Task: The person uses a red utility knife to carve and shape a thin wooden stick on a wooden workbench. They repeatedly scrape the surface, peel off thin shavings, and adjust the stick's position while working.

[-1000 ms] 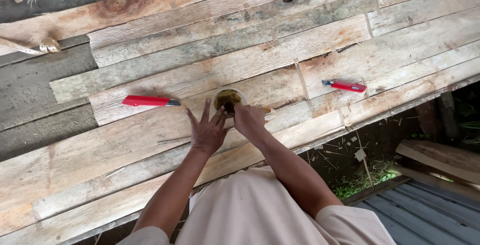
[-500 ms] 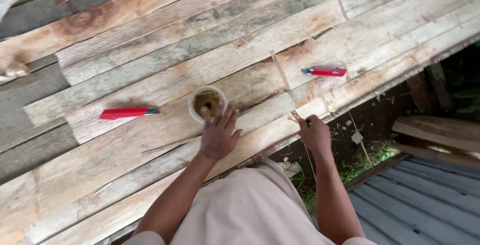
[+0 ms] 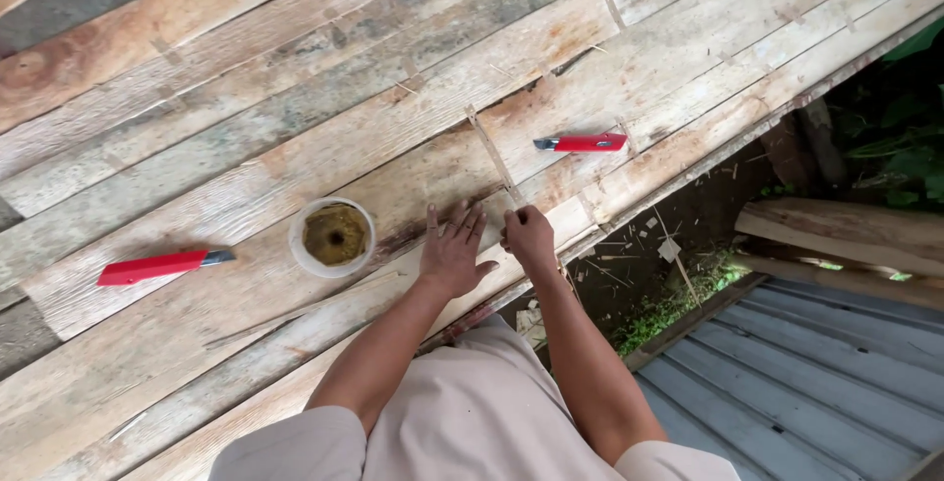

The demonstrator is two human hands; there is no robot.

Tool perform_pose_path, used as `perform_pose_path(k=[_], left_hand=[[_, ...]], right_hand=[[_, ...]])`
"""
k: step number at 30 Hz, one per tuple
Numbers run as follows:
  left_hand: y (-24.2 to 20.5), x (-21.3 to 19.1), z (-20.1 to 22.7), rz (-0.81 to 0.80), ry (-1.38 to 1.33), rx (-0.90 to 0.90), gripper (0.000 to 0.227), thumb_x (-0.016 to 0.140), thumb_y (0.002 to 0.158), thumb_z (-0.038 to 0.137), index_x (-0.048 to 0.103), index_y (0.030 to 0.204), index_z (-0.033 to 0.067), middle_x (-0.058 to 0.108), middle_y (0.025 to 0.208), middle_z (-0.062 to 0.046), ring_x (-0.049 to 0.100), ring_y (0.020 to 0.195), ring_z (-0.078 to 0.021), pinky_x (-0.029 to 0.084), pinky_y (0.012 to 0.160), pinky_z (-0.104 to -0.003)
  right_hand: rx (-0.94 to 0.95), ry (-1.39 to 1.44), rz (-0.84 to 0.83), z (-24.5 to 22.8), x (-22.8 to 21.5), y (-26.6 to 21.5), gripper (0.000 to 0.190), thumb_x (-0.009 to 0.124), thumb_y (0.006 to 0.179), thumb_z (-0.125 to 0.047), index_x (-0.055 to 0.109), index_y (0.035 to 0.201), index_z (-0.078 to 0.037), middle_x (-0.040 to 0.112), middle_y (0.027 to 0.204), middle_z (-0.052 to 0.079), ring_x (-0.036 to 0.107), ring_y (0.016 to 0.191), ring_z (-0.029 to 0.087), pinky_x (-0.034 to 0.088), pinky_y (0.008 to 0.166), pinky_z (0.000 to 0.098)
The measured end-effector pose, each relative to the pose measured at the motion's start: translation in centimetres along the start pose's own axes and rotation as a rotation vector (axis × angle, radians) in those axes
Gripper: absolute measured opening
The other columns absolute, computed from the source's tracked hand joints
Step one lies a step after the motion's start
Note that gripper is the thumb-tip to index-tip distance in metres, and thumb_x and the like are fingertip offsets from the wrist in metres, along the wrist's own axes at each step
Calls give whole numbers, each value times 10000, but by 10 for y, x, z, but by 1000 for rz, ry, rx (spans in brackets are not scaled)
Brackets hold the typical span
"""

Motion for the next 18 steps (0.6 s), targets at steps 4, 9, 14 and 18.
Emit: perform_pose_path(k=[4,9,14,18], left_hand=[[5,9,-2,30,13,20,871,244,1035,728,90,1683,166,-16,1764,-30,-52,1621,-265,-69,1292,-669],[16,25,-7,134,22,36,893,318,1027,734,79,1684,178,-20,1763,-26,-55,1620,-265,17,1318,-619],[21,37,-9,113,44,60,881,242,1029,742,27,1683,191,-51,1758,-27,-90,1615,-260,-7,1313,-626],[20,35,-7,98,97,72,873,202,1043,731,3,1682,171,-83,1755,-54,-105,1613,-277,31,1320,-597]], right_hand=[[-4,-32,-6,-3,1,8,392,598,994,-277,657,1115,91,708,804,219,753,661,269,678,633,360],[-94,-249,-23,3,14,28,389,585,996,-353,688,1062,16,715,701,117,751,637,233,646,641,395],[-94,-347,32,13,20,36,422,585,976,-441,717,1056,-48,741,724,133,772,765,327,602,795,488],[-95,-381,40,6,20,31,408,595,982,-461,721,1031,-77,746,730,126,768,854,363,581,844,494]])
Point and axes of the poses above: each hand's wrist, its own y-axis towards the middle knuckle, its own x-axis out of the palm, z = x × y, the point moved 3 cm from there along y, towards the middle knuckle
